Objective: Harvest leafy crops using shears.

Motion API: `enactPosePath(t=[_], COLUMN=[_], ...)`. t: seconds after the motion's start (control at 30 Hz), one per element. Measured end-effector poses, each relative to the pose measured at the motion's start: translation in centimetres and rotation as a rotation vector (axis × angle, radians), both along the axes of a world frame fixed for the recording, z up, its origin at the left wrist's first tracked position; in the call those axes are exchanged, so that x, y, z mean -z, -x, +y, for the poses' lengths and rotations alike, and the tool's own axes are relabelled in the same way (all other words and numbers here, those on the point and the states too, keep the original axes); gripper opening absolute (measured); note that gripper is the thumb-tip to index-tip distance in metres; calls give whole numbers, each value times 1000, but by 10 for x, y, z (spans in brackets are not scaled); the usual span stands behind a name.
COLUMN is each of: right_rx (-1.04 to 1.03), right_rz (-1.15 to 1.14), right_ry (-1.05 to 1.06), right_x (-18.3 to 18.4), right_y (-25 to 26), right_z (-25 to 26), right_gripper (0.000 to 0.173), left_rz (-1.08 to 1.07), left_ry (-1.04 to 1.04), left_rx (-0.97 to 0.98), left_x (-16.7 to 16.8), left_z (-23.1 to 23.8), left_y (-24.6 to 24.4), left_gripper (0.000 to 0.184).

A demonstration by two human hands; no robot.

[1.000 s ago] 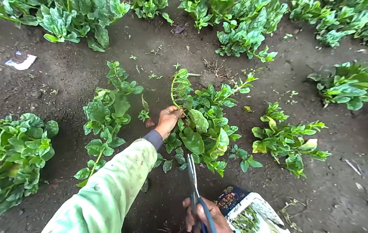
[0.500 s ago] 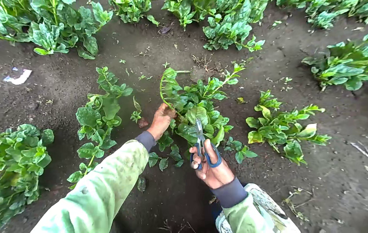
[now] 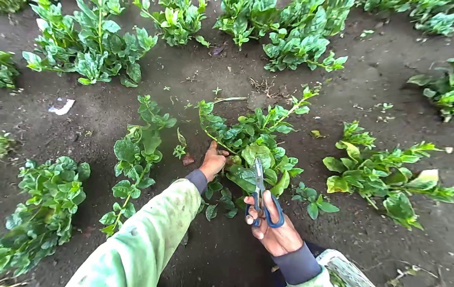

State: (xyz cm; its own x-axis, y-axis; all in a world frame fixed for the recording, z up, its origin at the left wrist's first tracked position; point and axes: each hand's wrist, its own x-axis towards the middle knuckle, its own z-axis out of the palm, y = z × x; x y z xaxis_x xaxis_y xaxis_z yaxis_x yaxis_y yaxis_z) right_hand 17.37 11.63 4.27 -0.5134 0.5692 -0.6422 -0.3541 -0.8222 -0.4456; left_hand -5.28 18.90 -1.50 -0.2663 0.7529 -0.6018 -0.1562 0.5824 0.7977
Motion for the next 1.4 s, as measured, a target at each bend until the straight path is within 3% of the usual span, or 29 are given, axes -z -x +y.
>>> enactPosePath(t=[0.13,0.27,0.33,0.57,0.73,0.83,1.03,1.27,1.4], right_rx=[15,14,18,-75,-238,-135,29,11,-98], right_rz=[25,16,27,210,-16,-42,5,0,52], right_ry=[6,15,22,-19,-30,33,68,58,50], right_x=[0,0,0,-12,-18,-10,-4,-5,-12], right_y=[-3,-5,-4,-8,16,21,20,19,31], right_z=[0,1,1,-6,4,23,5,6,6], right_gripper=[53,54,54,65,59,58,55,57,59], left_rz=[4,0,12,150,47,-108,-353,-384,-349], left_ry=[-72,-195,-227,-369,-306,-216,45,24,0], left_rx=[14,24,1,81,19,-121,-337,-365,-309], left_x=[-1,0,-1,-8,-2,2,5,-2,1], left_z=[-2,-3,-2,-5,-7,-11,-10,-11,-14], left_y=[3,9,9,-2,-1,-2,1,-1,0], left_gripper=[74,31,18,17,20,22,26,23,26])
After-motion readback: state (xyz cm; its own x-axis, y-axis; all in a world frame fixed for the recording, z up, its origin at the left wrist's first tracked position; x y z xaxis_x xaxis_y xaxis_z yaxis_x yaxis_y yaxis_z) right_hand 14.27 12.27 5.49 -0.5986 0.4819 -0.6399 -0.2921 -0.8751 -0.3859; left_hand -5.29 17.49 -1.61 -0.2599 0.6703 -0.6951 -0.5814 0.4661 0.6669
